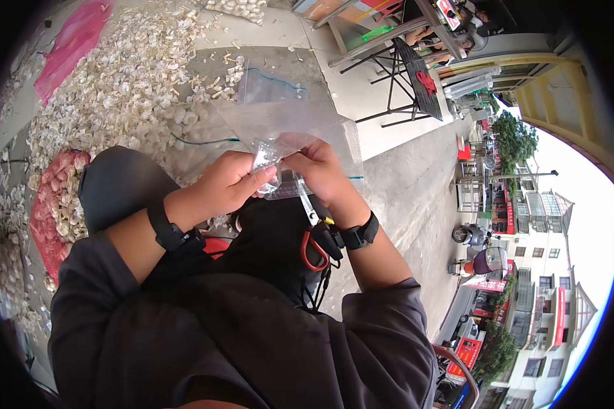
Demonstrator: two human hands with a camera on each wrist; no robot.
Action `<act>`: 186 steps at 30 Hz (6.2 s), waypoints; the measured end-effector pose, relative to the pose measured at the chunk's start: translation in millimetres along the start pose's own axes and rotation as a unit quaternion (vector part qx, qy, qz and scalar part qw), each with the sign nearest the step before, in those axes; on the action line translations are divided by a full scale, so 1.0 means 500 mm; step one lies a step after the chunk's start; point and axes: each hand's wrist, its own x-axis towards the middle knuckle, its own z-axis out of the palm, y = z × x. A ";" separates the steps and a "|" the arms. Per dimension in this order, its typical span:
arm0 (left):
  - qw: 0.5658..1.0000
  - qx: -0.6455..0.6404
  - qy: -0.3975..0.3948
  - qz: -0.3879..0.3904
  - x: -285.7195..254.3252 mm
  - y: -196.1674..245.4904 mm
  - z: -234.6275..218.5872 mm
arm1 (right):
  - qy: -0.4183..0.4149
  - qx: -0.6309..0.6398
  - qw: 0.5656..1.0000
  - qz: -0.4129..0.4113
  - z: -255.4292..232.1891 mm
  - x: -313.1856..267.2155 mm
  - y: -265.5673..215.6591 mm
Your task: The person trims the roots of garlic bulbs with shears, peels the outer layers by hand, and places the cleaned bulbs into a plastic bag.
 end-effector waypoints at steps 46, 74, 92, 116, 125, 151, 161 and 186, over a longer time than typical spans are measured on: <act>0.631 0.493 0.285 -0.527 -0.979 -0.341 -0.442 | -0.040 -0.343 0.938 0.023 0.013 -0.239 0.084; 0.870 -0.275 0.408 -0.038 -0.316 0.129 -0.489 | -0.056 -0.215 0.956 -0.191 0.116 -0.094 -0.004; 0.977 0.037 0.203 0.047 -0.034 0.107 -0.172 | -0.129 -0.121 0.965 -0.194 0.142 -0.027 0.028; 0.918 -0.285 0.270 -0.058 -0.033 0.076 -0.178 | 0.137 -0.322 0.908 -0.229 0.043 -0.059 -0.046; 0.932 -0.227 0.267 -0.097 -0.035 0.068 -0.176 | -0.034 -0.614 0.787 -0.049 -0.018 -0.231 0.013; 0.975 -0.139 0.117 -0.129 -0.015 -0.003 0.051 | 0.067 -0.088 0.960 -0.259 0.073 -0.052 0.087; 0.950 -0.108 0.226 -0.188 0.015 -0.027 0.061 | 0.048 -0.076 0.928 -0.361 0.077 0.018 0.134; 0.989 -0.103 0.077 -0.070 -0.013 -0.082 0.074 | 0.034 0.260 0.945 -0.196 0.103 0.030 0.140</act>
